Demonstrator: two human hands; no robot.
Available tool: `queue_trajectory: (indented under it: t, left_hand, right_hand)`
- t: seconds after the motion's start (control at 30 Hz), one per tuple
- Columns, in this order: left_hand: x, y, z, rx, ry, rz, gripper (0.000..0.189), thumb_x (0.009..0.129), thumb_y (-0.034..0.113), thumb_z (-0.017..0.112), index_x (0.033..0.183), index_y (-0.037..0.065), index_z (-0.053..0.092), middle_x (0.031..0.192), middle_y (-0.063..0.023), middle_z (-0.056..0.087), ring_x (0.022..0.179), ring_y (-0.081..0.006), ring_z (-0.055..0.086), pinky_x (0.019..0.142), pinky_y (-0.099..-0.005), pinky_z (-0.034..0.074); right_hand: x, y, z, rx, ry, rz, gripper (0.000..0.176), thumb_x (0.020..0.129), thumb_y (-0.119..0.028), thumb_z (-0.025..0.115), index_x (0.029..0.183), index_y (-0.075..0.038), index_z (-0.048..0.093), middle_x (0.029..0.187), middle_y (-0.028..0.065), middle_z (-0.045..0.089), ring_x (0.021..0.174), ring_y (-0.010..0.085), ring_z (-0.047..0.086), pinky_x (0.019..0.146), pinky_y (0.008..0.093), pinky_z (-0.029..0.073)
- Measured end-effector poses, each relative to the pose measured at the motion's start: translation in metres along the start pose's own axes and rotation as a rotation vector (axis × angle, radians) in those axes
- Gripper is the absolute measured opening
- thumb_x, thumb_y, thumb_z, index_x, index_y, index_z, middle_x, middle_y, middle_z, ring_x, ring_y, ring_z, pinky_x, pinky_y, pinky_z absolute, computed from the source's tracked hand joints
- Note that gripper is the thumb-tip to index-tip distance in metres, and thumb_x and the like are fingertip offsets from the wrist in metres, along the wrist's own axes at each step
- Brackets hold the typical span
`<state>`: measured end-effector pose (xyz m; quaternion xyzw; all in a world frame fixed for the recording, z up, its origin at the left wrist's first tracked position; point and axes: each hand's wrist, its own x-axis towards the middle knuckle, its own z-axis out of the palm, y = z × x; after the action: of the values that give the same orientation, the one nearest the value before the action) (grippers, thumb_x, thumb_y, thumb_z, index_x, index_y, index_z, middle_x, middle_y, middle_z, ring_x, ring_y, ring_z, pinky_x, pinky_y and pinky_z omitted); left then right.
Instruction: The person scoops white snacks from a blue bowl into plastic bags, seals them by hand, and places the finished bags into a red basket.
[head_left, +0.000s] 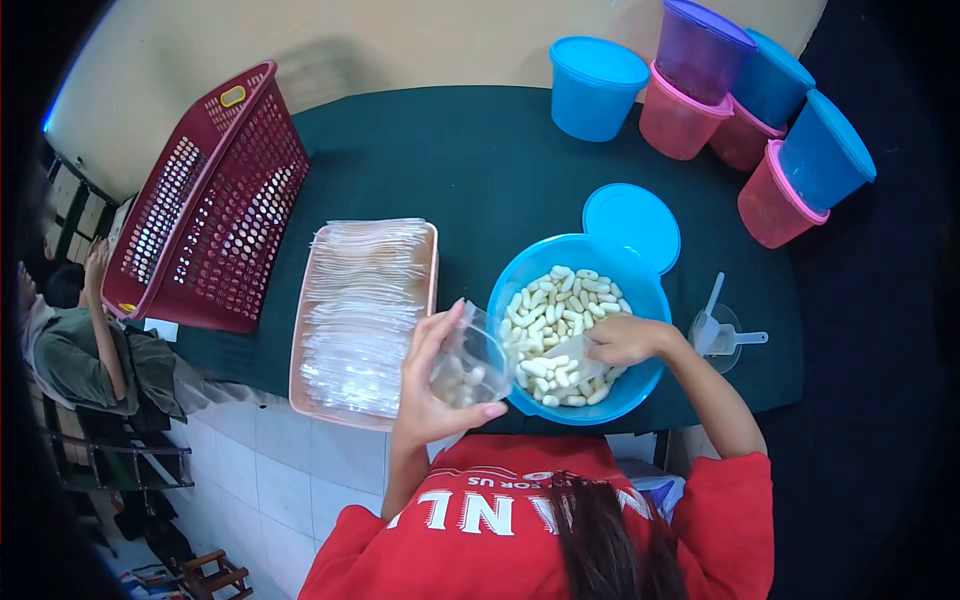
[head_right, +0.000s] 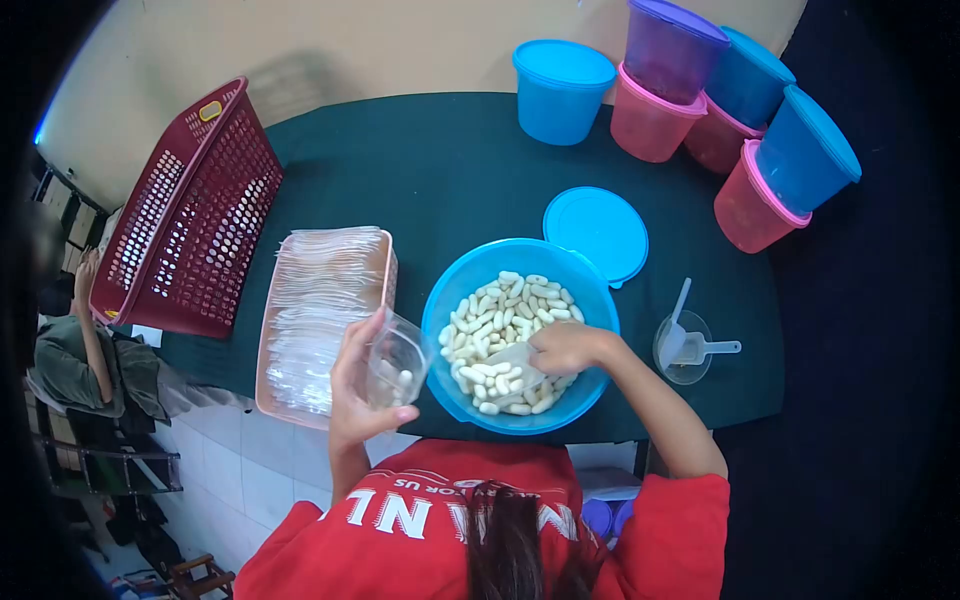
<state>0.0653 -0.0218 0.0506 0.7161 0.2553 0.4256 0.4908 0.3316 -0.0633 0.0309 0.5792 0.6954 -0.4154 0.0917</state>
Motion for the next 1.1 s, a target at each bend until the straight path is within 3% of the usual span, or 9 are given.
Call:
queue_trajectory:
  t: [0.37,0.43,0.57,0.6,0.73,0.87,0.9,1.0,1.1]
  left_hand:
    - [0.003,0.007,0.008,0.073,-0.12,-0.031,0.09,0.046,0.024,0.083,0.122,-0.001,0.041,0.108,-0.0133,0.045,0.101,-0.0223,0.046,0.086,-0.0322,0.038]
    - [0.005,0.007,0.013,0.099,-0.148,-0.011,0.088,0.047,0.024,0.082,0.122,0.0,0.041,0.106,-0.0142,0.046,0.099,-0.0241,0.046,0.082,-0.0336,0.04]
    - [0.006,0.005,0.026,0.173,-0.194,0.047,0.088,0.046,0.026,0.082,0.12,0.0,0.043,0.106,-0.0145,0.047,0.098,-0.0252,0.046,0.081,-0.0342,0.041]
    - [0.006,0.006,0.028,0.202,-0.198,0.047,0.088,0.046,0.026,0.082,0.12,0.0,0.043,0.105,-0.0145,0.047,0.097,-0.0254,0.046,0.081,-0.0346,0.041]
    - [0.009,0.009,0.021,0.194,-0.167,0.034,0.09,0.046,0.027,0.082,0.121,-0.001,0.042,0.106,-0.0147,0.047,0.098,-0.0249,0.046,0.084,-0.0354,0.039]
    - [0.008,-0.004,0.008,0.033,-0.128,0.032,0.097,0.045,0.027,0.084,0.124,-0.004,0.036,0.109,-0.0132,0.046,0.104,-0.0233,0.045,0.088,-0.0343,0.037]
    - [0.006,-0.009,0.006,0.04,-0.12,0.041,0.097,0.045,0.027,0.084,0.124,-0.004,0.036,0.109,-0.0132,0.046,0.104,-0.0233,0.045,0.088,-0.0343,0.037]
    - [-0.005,-0.028,-0.003,-0.619,-0.032,-0.147,0.109,0.043,0.024,0.085,0.129,-0.004,0.024,0.116,-0.0127,0.042,0.108,-0.0214,0.042,0.09,-0.0316,0.036]
    - [-0.01,-0.032,-0.011,-0.745,0.062,-0.157,0.109,0.043,0.023,0.085,0.129,-0.004,0.024,0.118,-0.0136,0.042,0.108,-0.0207,0.043,0.091,-0.0312,0.035]
  right_hand:
    - [-0.07,-0.052,-0.066,0.094,0.341,0.038,0.031,0.082,-0.023,0.038,0.078,0.002,0.056,0.071,0.0199,0.057,0.07,0.0332,0.055,0.069,0.0417,0.039]
    - [-0.076,-0.074,-0.075,-0.234,0.432,0.134,0.03,0.082,-0.021,0.038,0.072,0.0,0.057,0.067,0.0169,0.056,0.066,0.0323,0.055,0.066,0.0417,0.039]
    - [-0.062,-0.13,-0.037,-0.965,0.55,0.061,0.009,0.068,-0.018,0.055,0.066,-0.009,0.059,0.063,0.0027,0.057,0.071,0.0165,0.055,0.072,0.0323,0.031]
    - [-0.06,-0.145,-0.034,-1.062,0.525,0.151,0.008,0.067,-0.014,0.051,0.068,-0.006,0.052,0.059,0.0052,0.054,0.067,0.0168,0.051,0.07,0.0301,0.032]
    - [-0.078,-0.143,-0.043,-0.947,0.795,0.188,0.005,0.066,-0.011,0.052,0.066,-0.006,0.049,0.061,0.0065,0.052,0.066,0.0181,0.05,0.069,0.0326,0.032]
    - [-0.091,-0.108,-0.058,-0.692,0.848,0.334,0.011,0.077,-0.012,0.048,0.071,-0.003,0.05,0.063,0.0108,0.052,0.066,0.0248,0.05,0.069,0.0363,0.032]
    - [-0.076,-0.088,-0.048,-0.607,0.796,0.224,0.014,0.079,-0.015,0.047,0.074,-0.002,0.049,0.065,0.0118,0.052,0.067,0.0265,0.05,0.069,0.0375,0.032]
    - [-0.03,-0.047,-0.006,-0.344,0.51,0.123,0.03,0.079,-0.024,0.049,0.092,0.002,0.047,0.088,0.0186,0.052,0.085,0.0294,0.048,0.074,0.0411,0.031]
    - [-0.013,-0.043,0.019,-0.334,0.593,0.107,0.04,0.08,-0.026,0.048,0.104,0.006,0.044,0.103,0.0212,0.047,0.1,0.0321,0.042,0.084,0.0429,0.029]
